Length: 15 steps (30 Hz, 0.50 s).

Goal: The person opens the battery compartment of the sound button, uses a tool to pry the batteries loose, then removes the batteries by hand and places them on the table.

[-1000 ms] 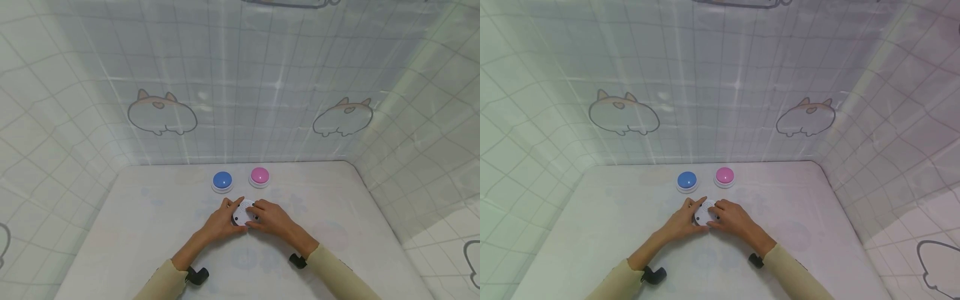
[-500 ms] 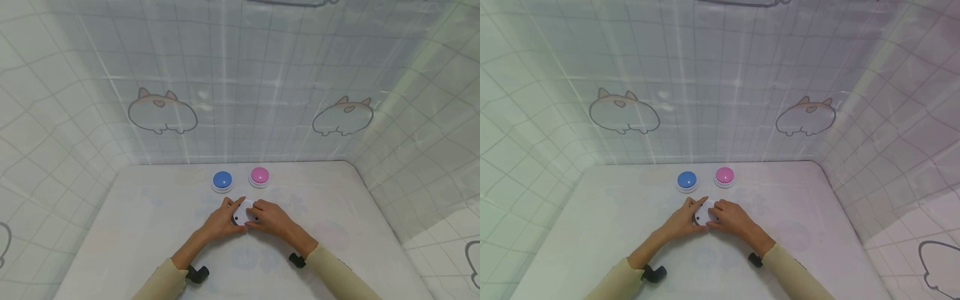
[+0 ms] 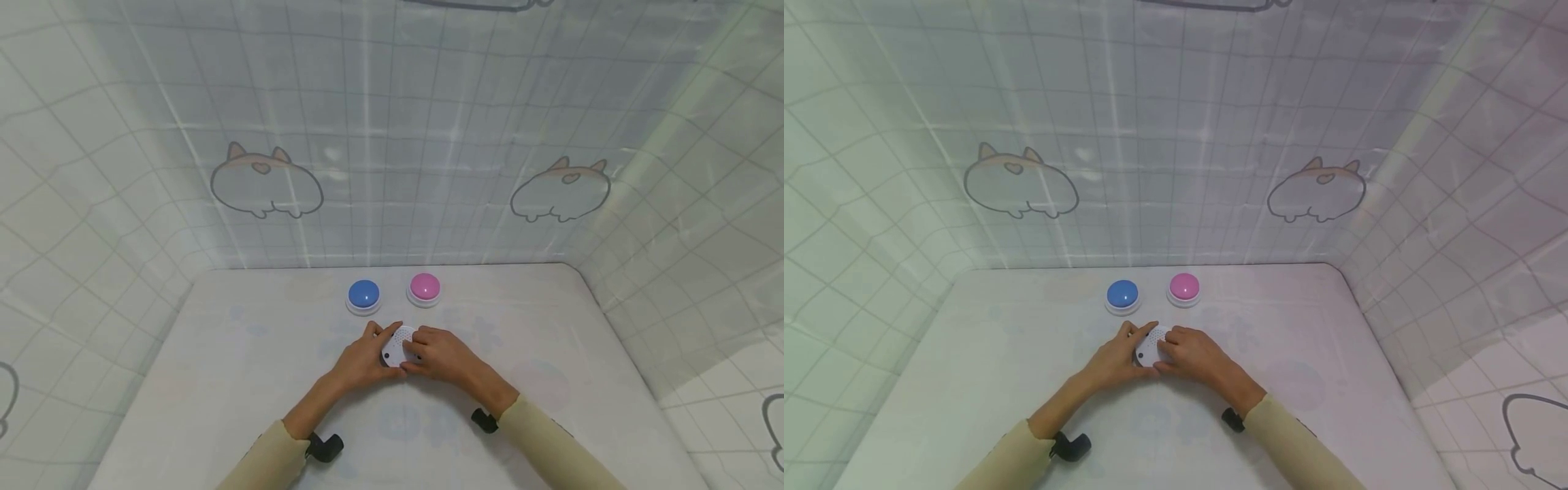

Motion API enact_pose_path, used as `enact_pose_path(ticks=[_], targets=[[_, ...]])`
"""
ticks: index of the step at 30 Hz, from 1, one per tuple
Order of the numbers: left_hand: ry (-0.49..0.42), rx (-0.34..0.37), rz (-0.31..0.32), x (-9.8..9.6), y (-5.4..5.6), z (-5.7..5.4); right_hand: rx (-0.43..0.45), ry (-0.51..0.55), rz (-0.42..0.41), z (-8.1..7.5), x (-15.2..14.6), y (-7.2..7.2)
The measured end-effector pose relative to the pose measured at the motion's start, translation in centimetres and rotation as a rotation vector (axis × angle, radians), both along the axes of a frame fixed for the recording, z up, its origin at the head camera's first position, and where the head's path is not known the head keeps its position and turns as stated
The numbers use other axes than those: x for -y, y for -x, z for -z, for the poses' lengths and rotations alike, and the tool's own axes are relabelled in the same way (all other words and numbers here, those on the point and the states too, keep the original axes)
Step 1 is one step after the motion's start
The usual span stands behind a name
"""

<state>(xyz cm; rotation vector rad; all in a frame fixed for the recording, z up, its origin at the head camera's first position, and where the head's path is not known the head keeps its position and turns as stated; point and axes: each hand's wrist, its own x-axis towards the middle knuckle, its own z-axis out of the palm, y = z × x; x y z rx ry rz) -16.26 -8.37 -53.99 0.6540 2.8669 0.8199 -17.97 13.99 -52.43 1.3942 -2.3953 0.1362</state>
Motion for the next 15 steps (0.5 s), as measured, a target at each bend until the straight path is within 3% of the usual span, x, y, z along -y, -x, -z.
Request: enact_pose_path(ticks=[9,15], targets=[[0.013,-0.013,0.004,0.0,0.1,0.0,0.072,-0.079,-0.035,-1.2,0.2,0.5],[0.028,-0.031,0.007,0.1,0.2,0.0,0.054,-0.079,-0.091,-1.5,0.4,0.9]])
